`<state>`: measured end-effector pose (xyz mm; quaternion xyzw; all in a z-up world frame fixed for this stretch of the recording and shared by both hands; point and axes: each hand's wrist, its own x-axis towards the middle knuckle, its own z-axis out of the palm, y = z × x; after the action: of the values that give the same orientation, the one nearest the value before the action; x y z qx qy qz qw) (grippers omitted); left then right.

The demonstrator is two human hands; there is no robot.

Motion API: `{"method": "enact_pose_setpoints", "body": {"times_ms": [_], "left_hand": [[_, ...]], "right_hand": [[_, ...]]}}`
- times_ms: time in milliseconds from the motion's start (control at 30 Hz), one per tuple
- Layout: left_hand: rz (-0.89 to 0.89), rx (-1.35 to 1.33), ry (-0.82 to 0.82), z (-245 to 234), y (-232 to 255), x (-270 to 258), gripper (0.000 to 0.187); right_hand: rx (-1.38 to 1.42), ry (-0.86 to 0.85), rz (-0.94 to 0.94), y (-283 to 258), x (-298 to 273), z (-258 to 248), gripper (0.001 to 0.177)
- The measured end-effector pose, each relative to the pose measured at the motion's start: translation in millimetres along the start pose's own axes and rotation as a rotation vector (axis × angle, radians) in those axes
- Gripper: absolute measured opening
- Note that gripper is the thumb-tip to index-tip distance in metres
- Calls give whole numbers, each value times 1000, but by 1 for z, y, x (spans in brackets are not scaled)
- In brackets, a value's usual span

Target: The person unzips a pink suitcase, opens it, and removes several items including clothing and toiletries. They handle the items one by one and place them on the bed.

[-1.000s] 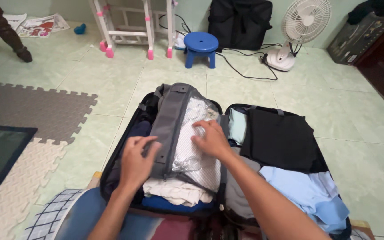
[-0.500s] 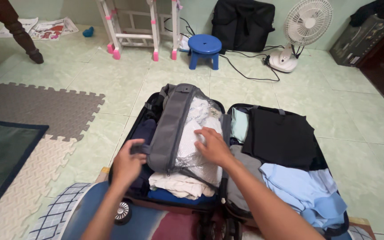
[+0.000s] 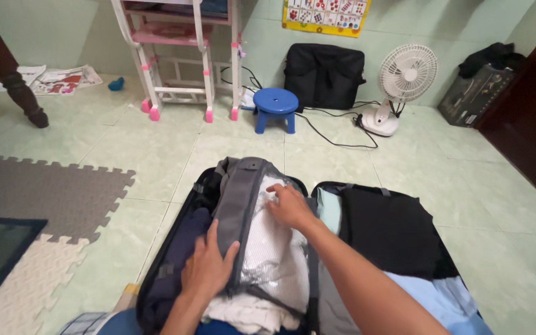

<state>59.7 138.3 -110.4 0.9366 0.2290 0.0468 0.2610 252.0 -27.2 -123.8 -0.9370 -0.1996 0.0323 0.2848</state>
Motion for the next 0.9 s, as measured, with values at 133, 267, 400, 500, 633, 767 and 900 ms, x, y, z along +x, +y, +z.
{"method": "enact_pose_setpoints", "body": {"times_ms": [133, 267, 400, 500, 633, 767, 900], "left_hand": [[-55, 3, -15, 9, -5, -3, 81], [29, -129, 112, 23, -15, 2, 87], [88, -193, 250, 39, -23, 2, 87], [116, -224, 293, 44, -26, 5, 88], [144, -251, 278, 43, -26, 4, 87], [122, -269, 214, 37, -26, 4, 87], [162, -300, 220, 36, -31, 1, 80]], "right_hand": [[-34, 46, -75, -6, 51, 1, 46], [-109, 28, -101, -28, 92, 11, 57], [-321, -100, 66, -41, 119, 28, 62], [-152, -12, 5, -38, 143, 30, 45], [-197, -11, -91, -38, 167, 39, 46], [-234, -92, -111, -48, 169, 60, 43], [48, -318, -223, -51, 162, 63, 38]]}}
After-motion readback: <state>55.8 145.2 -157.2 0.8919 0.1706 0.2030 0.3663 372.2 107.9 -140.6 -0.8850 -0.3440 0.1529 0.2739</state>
